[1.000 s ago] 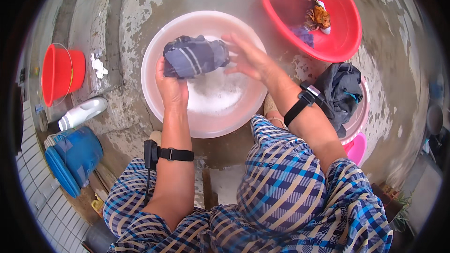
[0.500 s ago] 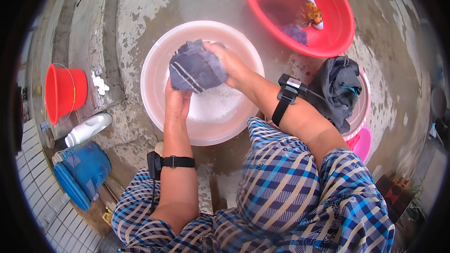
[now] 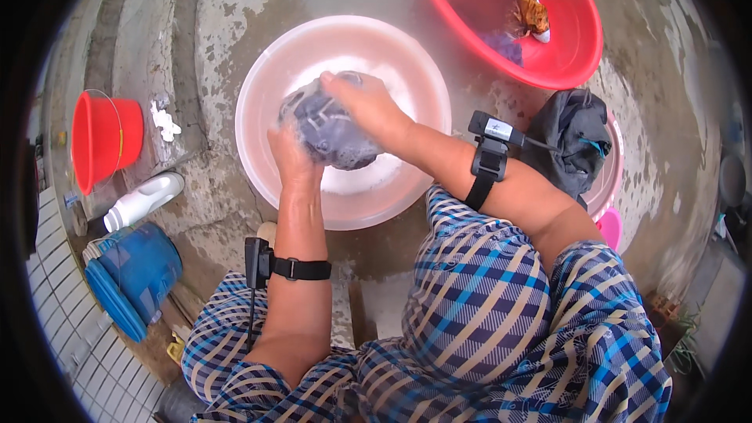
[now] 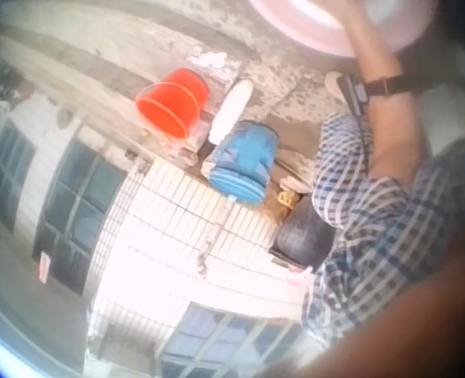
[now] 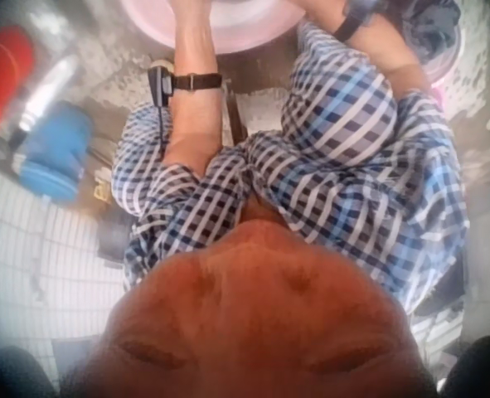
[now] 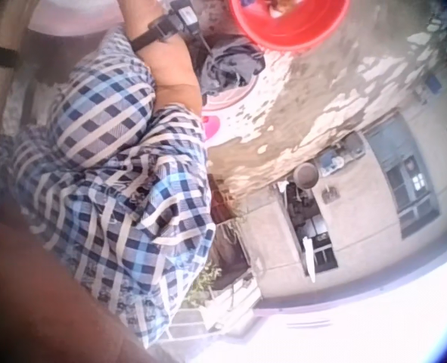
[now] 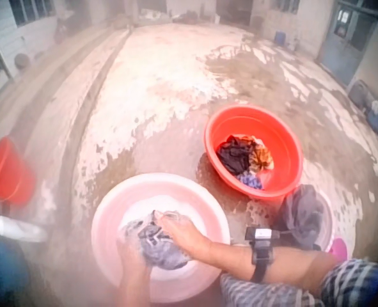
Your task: Washing dark-colored clothes by hand in a plastic basin with soapy water.
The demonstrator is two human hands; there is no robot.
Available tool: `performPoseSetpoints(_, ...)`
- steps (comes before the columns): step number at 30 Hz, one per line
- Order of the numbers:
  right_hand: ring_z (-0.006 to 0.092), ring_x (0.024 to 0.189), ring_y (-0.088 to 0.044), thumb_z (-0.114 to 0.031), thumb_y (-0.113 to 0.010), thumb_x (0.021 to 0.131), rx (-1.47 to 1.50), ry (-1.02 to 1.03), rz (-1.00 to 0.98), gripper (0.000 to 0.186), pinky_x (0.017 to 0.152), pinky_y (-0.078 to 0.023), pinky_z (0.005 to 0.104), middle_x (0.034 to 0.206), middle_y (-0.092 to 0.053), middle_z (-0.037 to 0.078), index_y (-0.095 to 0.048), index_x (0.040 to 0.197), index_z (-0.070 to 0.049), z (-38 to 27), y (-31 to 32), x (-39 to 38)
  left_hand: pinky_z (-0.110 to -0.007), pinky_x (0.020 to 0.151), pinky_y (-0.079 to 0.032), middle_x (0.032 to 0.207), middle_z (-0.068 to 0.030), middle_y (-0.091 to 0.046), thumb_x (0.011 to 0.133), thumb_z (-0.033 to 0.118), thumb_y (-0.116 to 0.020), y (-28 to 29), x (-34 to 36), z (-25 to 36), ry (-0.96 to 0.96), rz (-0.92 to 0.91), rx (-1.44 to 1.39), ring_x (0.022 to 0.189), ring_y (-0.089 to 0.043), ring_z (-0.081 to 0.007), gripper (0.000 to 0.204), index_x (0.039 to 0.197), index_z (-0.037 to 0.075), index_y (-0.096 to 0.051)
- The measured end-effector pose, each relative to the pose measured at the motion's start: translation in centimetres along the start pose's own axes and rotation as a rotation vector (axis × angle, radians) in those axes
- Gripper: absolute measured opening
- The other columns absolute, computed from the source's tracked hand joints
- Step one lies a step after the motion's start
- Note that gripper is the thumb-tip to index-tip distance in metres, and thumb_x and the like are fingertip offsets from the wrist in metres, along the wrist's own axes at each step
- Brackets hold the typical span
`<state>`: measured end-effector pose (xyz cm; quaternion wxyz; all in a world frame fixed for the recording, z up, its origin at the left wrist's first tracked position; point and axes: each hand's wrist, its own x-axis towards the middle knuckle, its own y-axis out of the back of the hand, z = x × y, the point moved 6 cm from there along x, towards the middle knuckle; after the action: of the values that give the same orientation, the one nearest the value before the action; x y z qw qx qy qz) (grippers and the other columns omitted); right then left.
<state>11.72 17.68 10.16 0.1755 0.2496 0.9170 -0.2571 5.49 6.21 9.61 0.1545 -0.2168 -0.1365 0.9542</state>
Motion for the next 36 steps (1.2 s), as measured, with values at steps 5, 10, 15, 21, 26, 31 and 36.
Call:
performPoseSetpoints(5,0.0151,0.081,-0.061,-0.032,-0.057,0.091,0.13,-0.169,-0.08,0.033,0.074,-0.049,0.0298,0.092,-0.064,0.008,-0.062,0.098,0.0,-0.1,-0.5,0.0,-0.028,0.075,-0.049,0.089,-0.0114,-0.065,0.082,0.005,-0.053,-0.2,0.0,2.6,-0.267,-0.011,0.278,0.08,-0.061,-0.017,0.02,0.094,-0.007,-0.063)
performPoseSetpoints(10,0.0184,0.084,-0.062,-0.035,-0.059,0.089,0.119,-0.077,-0.089,0.039,0.076,-0.05,0.0319,0.097,-0.063,0.01,-0.059,0.105,0.0,-0.1,-0.1,1.9,-0.027,0.075,-0.046,0.085,-0.0093,-0.065,0.079,0.0,-0.052,-1.5,0.6,4.2,-0.311,-0.013,0.339,0.079,-0.059,-0.0127,0.018,0.089,-0.007,-0.066)
performPoseSetpoints(15,0.019,0.09,-0.062,-0.039,-0.061,0.088,-0.001,-0.169,-0.139,0.043,0.076,-0.05,0.0331,0.104,-0.062,0.011,-0.059,0.11,-0.002,-0.1,0.1,2.8,-0.029,0.081,-0.046,0.098,-0.0083,-0.063,0.086,0.014,-0.057,-1.4,1.6,2.7,-0.067,-0.064,0.084,0.088,-0.059,-0.016,0.027,0.106,-0.003,-0.061)
performPoseSetpoints(21,0.0163,0.078,-0.063,-0.039,-0.059,0.088,-0.215,0.125,0.097,0.039,0.073,-0.049,0.0304,0.085,-0.067,0.009,-0.066,0.093,-0.001,-0.4,2.6,3.3,-0.031,0.088,-0.042,0.116,-0.0108,-0.054,0.087,0.034,-0.066,-1.3,1.5,-0.3,0.107,-0.06,0.064,0.104,-0.052,-0.0173,0.051,0.121,-0.001,-0.051)
performPoseSetpoints(26,0.0158,0.076,-0.061,-0.034,-0.058,0.088,-0.168,0.114,0.059,0.035,0.07,-0.049,0.0304,0.084,-0.065,0.009,-0.065,0.09,0.0,0.1,2.1,1.5,-0.027,0.081,-0.043,0.096,-0.008,-0.062,0.081,0.016,-0.068,-2.3,0.1,0.4,0.023,-0.055,0.132,0.088,-0.056,-0.0145,0.029,0.102,-0.003,-0.062)
performPoseSetpoints(31,0.0187,0.078,-0.062,-0.029,-0.056,0.089,0.059,-0.076,-0.052,0.031,0.071,-0.05,0.0321,0.091,-0.064,0.011,-0.061,0.098,0.0,1.1,1.3,1.4,-0.027,0.074,-0.046,0.088,-0.0078,-0.061,0.08,0.011,-0.063,-2.0,-0.1,1.1,-0.09,-0.083,0.215,0.08,-0.058,-0.016,0.021,0.094,-0.004,-0.062)
performPoseSetpoints(36,0.0191,0.079,-0.063,-0.026,-0.054,0.09,0.138,-0.228,-0.047,0.028,0.071,-0.05,0.0339,0.092,-0.064,0.011,-0.06,0.101,-0.001,1.4,0.9,0.6,-0.024,0.071,-0.045,0.081,-0.0059,-0.063,0.076,0.007,-0.064,-1.7,-0.3,1.9,-0.2,-0.029,0.295,0.074,-0.056,-0.0126,0.016,0.087,-0.006,-0.065)
